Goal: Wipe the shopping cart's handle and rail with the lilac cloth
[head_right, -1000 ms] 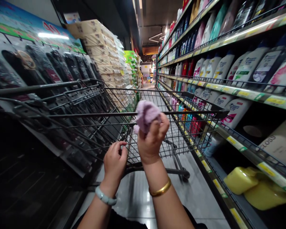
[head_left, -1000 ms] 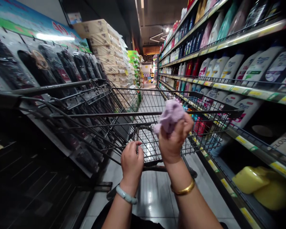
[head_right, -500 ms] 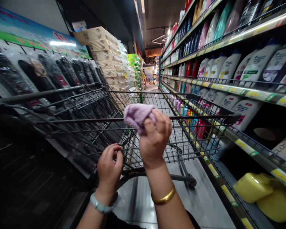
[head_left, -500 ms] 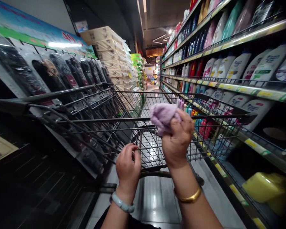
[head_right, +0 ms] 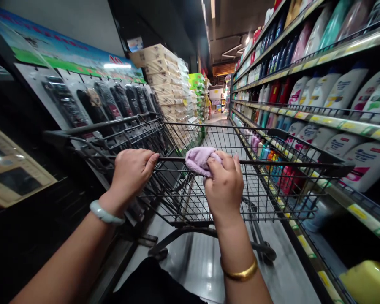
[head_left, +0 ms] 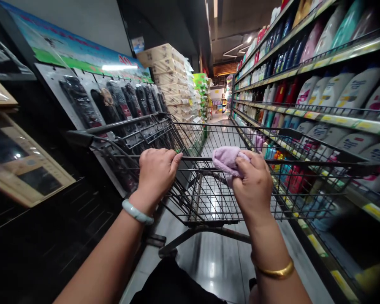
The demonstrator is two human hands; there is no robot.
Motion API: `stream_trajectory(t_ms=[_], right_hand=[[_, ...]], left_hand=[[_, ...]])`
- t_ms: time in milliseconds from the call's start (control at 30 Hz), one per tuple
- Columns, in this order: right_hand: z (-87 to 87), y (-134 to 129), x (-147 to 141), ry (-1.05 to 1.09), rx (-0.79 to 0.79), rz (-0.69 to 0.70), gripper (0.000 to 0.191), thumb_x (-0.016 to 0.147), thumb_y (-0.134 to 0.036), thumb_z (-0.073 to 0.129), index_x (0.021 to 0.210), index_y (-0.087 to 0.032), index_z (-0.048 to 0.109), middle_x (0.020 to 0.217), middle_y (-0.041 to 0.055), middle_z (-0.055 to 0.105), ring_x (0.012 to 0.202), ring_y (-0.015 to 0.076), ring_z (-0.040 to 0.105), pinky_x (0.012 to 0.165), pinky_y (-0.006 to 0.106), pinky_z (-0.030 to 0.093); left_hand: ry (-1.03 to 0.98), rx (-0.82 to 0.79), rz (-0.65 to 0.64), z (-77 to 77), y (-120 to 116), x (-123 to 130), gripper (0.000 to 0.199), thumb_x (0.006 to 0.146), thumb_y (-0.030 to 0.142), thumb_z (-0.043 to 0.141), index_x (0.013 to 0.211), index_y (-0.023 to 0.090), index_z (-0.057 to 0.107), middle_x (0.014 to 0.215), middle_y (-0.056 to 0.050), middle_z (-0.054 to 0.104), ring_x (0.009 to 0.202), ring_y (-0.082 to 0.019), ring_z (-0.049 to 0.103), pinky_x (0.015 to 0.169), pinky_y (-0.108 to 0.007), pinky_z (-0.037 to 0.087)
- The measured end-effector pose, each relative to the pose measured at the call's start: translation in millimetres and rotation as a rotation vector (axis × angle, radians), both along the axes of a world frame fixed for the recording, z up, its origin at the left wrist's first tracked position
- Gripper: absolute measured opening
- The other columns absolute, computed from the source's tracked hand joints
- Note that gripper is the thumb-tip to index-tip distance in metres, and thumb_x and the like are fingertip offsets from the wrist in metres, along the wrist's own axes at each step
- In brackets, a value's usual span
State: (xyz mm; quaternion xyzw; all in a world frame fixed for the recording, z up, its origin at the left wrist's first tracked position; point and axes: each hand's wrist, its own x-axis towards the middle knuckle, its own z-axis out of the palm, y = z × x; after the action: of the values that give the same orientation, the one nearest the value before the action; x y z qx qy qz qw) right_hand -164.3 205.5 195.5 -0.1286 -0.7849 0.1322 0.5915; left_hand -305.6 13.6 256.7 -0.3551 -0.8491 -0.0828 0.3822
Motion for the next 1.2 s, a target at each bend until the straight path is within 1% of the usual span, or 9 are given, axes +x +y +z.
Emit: stream_trajectory(t_ms=[67,200,333,400,500,633,833,1000,1200], right_hand=[[6.7,3,0,-0.044,-0.012,-0.032,0.038,0.067,-0.004,0.053,0.096,-0.023,0.07,0.114,0.0071,0.064,0.106,0.0269,0.056,0.098,0.048,0.048],[34.3,-22,-20,-0.235,-0.051,-0.088,0.033,0.069,-0.004,0.053,0.09,-0.021,0.072,0.103,0.0079,0.067,0.092,0.0243,0.055,0.079,0.037,0.046],[58.1,-55,-46,-0.427,0.182,0.04,0.03,0.083,-0.009,0.049,0.101,-0.02,0.07,0.104,0.0106,0.065,0.089,0.0214,0.055,0.073,0.032,0.04],[65.8,-54,-49,-0.519,0.24,0.072,0.03,0.084,-0.011,0.05,0.104,-0.02,0.069,0.102,0.0101,0.065,0.086,0.0202,0.055,0.069,0.03,0.036],[75.4,-40,-45,-0.631,0.151,0.077,0.028,0.082,-0.014,0.053,0.101,-0.024,0.071,0.097,0.0066,0.068,0.083,0.0196,0.057,0.065,0.029,0.033],[77.1,-46,-43,-0.659,0.046,-0.021,0.029,0.088,-0.02,0.049,0.109,-0.026,0.069,0.102,0.0076,0.069,0.089,0.0222,0.06,0.07,0.03,0.038],[70.9,-57,-37,-0.749,0.359,-0.004,0.036,0.094,-0.039,0.053,0.123,-0.019,0.06,0.116,0.0135,0.062,0.1,0.0257,0.059,0.081,0.033,0.043],[90.5,-46,-49,-0.761,0.078,0.074,0.054,0.105,-0.048,0.024,0.096,-0.02,0.07,0.092,0.0086,0.069,0.082,0.0188,0.062,0.067,0.027,0.038],[82.4,-65,-58,-0.682,0.127,0.109,0.023,0.099,-0.034,0.046,0.098,-0.02,0.065,0.109,0.008,0.068,0.093,0.0173,0.06,0.073,0.026,0.037]], left_hand=[[-0.016,-0.063,0.04,-0.2,1,-5,0.05,0.101,0.052,0.031,0.081,0.022,0.065,0.081,-0.006,0.065,0.083,-0.023,0.056,0.081,-0.039,0.035],[0.012,-0.037,0.049,-3.8,6,-3,0.045,0.101,0.049,0.033,0.08,0.022,0.061,0.083,-0.006,0.066,0.084,-0.024,0.055,0.076,-0.039,0.031],[-0.002,-0.025,0.017,-4.0,7,-2,0.029,0.098,0.036,0.041,0.085,0.021,0.063,0.087,-0.008,0.067,0.088,-0.025,0.056,0.078,-0.04,0.03],[-0.015,-0.017,-0.007,-3.0,6,-2,0.028,0.098,0.034,0.041,0.087,0.021,0.063,0.088,-0.008,0.067,0.089,-0.025,0.056,0.078,-0.041,0.03],[-0.035,0.004,-0.041,-1.4,3,0,0.039,0.101,0.042,0.035,0.086,0.021,0.064,0.088,-0.008,0.068,0.089,-0.026,0.057,0.079,-0.041,0.03],[-0.06,0.028,-0.049,-0.4,2,1,0.043,0.101,0.044,0.034,0.085,0.02,0.065,0.09,-0.009,0.069,0.091,-0.026,0.057,0.08,-0.041,0.03],[-0.055,0.032,-0.083,0.7,-5,5,0.041,0.102,0.041,0.032,0.088,0.02,0.065,0.092,-0.01,0.069,0.092,-0.026,0.057,0.082,-0.041,0.03],[-0.053,0.05,-0.081,1.9,-7,9,0.043,0.101,0.039,0.031,0.085,0.019,0.065,0.09,-0.01,0.069,0.091,-0.026,0.057,0.082,-0.041,0.03],[-0.062,0.024,-0.084,1.5,-12,8,0.037,0.099,0.035,0.035,0.09,0.018,0.066,0.094,-0.012,0.069,0.093,-0.026,0.057,0.083,-0.041,0.03]])
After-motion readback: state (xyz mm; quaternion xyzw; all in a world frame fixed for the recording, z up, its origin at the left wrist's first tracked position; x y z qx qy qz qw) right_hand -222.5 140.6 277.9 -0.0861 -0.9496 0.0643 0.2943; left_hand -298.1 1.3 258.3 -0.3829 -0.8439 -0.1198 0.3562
